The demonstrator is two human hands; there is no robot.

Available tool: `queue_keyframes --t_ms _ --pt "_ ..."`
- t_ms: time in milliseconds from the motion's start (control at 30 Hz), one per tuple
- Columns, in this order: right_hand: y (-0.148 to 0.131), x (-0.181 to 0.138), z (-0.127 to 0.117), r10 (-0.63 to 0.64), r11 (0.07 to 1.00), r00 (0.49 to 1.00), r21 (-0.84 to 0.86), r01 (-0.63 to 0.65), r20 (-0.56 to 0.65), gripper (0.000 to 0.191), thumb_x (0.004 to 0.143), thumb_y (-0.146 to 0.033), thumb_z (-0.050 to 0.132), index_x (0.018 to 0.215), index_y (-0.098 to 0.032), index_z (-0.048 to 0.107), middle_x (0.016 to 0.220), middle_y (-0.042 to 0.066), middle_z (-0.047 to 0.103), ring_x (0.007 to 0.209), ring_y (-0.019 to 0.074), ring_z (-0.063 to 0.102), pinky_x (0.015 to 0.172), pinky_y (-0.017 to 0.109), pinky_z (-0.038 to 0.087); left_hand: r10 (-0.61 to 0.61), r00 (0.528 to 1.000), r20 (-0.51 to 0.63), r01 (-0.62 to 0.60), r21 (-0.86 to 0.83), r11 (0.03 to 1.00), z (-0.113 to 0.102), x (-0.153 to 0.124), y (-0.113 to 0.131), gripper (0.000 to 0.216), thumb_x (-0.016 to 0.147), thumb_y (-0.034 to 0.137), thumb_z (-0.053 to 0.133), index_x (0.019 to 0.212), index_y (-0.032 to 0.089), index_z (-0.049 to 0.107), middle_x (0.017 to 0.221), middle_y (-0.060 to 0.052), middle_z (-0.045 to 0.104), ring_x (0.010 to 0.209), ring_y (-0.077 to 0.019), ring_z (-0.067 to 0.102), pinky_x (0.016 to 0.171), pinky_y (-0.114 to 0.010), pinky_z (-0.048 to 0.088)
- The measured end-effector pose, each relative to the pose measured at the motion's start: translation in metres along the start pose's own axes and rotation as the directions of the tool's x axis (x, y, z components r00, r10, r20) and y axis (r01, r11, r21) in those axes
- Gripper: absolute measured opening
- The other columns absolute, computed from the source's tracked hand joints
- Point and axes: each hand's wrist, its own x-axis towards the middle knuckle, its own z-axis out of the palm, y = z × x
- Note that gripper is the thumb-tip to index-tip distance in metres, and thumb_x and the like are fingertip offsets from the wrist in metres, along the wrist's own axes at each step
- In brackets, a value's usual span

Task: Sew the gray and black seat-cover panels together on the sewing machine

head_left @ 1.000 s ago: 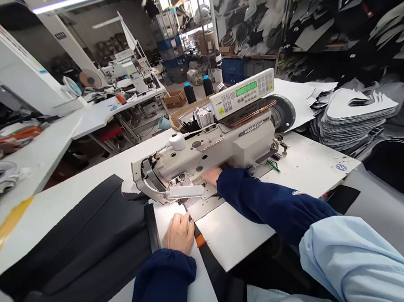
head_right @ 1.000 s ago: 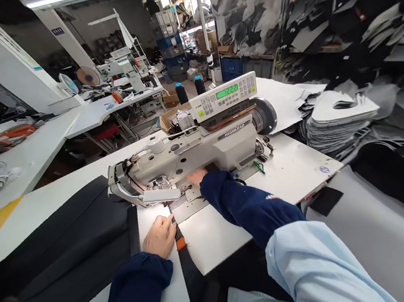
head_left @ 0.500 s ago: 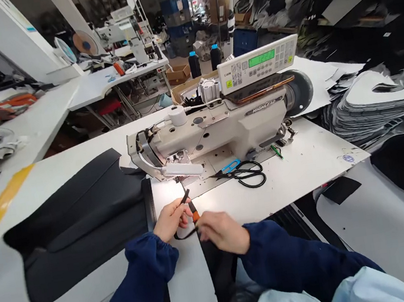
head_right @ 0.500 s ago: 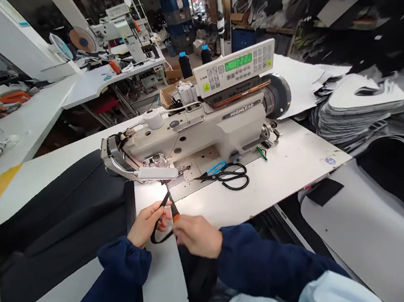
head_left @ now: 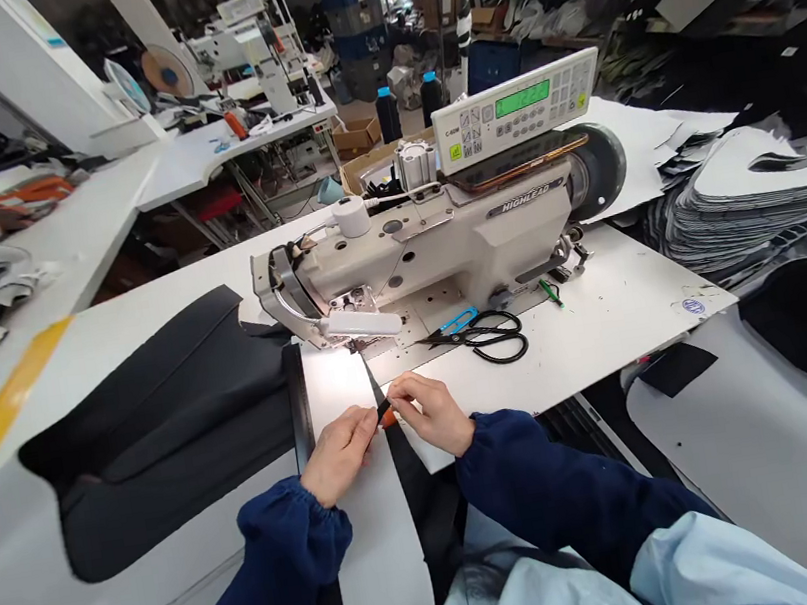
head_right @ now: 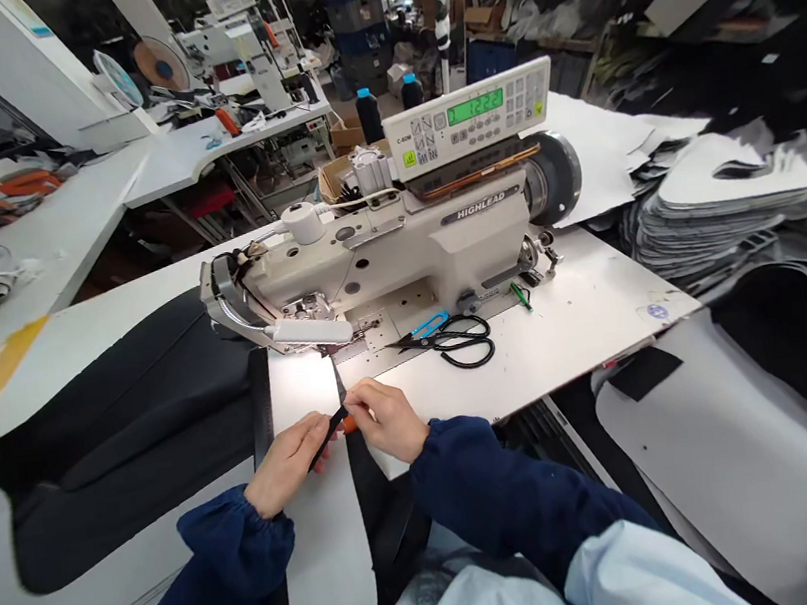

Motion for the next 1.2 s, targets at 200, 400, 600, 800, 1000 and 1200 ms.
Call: queue_keyframes --t_ms 200,400,600,800,1000,1200 --pt "0.000 -0.001 0.006 0.010 1.000 1.000 0.009 -0.010 -0.030 0.013 0.086 -0.018 0.041 0.074 -0.020 0.045 0.074 0.001 0.054 0.067 0.0112 0.051 0.061 0.023 0.044 0.042 0.979 -0.200 -0.045 -0.013 0.999 0.002 0.005 -0.010 0.043 0.073 0.056 0.049 0.090 0.018 0.061 0.071 0.001 0.053 0.047 -0.0095 0.046 0.050 -0.024 0.042" --pt "0.008 -0.008 -0.001 -0.003 0.977 0.980 -0.207 0.045 0.199 0.014 0.089 -0.017 0.036 0.086 -0.018 0.050 0.083 0.005 0.056 0.075 0.0144 0.053 0.068 0.027 0.047 0.005 0.984 -0.176 0.022 0.153 0.988 -0.009 0.011 -0.009 0.029 0.072 0.045 0.047 0.067 0.018 0.056 0.049 0.004 0.045 0.047 -0.0108 0.043 0.051 -0.023 0.036" --pt "0.011 -0.024 -0.029 -0.116 0.876 0.788 -0.312 0.368 0.605 0.039 0.077 -0.011 0.049 0.117 -0.012 0.049 0.127 0.016 0.049 0.120 0.0252 0.042 0.095 0.040 0.040 0.188 0.946 -0.263 -0.064 0.420 0.905 -0.033 0.049 -0.011 0.020 0.074 0.031 0.042 0.066 0.018 0.055 0.077 -0.002 0.060 0.068 -0.0136 0.054 0.069 -0.025 0.043" --pt "0.012 -0.010 -0.020 -0.083 0.785 0.606 -0.323 0.529 0.791 0.062 0.079 -0.008 0.045 0.139 -0.017 0.034 0.144 0.012 0.035 0.138 0.0272 0.017 0.106 0.051 0.024 0.155 0.932 -0.326 0.111 0.667 0.737 -0.034 0.096 -0.026 0.020 0.076 0.026 0.048 0.068 0.018 0.064 0.094 -0.009 0.065 0.101 -0.0246 0.055 0.091 -0.034 0.041" --pt "0.028 0.000 0.006 -0.181 0.786 0.506 -0.185 0.590 0.843 0.049 0.078 -0.015 0.053 0.126 -0.008 0.050 0.131 0.014 0.052 0.128 0.0250 0.038 0.104 0.041 0.033 0.153 0.926 -0.344 0.159 0.725 0.670 -0.029 0.109 -0.029 0.023 0.076 0.021 0.046 0.069 0.019 0.068 0.089 -0.010 0.067 0.107 -0.0292 0.051 0.098 -0.042 0.033" --pt "0.033 -0.002 0.008 -0.208 0.779 0.511 -0.175 0.602 0.834 0.046 0.072 -0.016 0.054 0.118 -0.010 0.055 0.124 0.010 0.058 0.121 0.0250 0.044 0.100 0.037 0.035 0.151 0.923 -0.353 0.178 0.743 0.645 -0.030 0.113 -0.028 0.027 0.078 0.022 0.044 0.076 0.017 0.071 0.097 -0.013 0.067 0.108 -0.0298 0.051 0.096 -0.042 0.033"
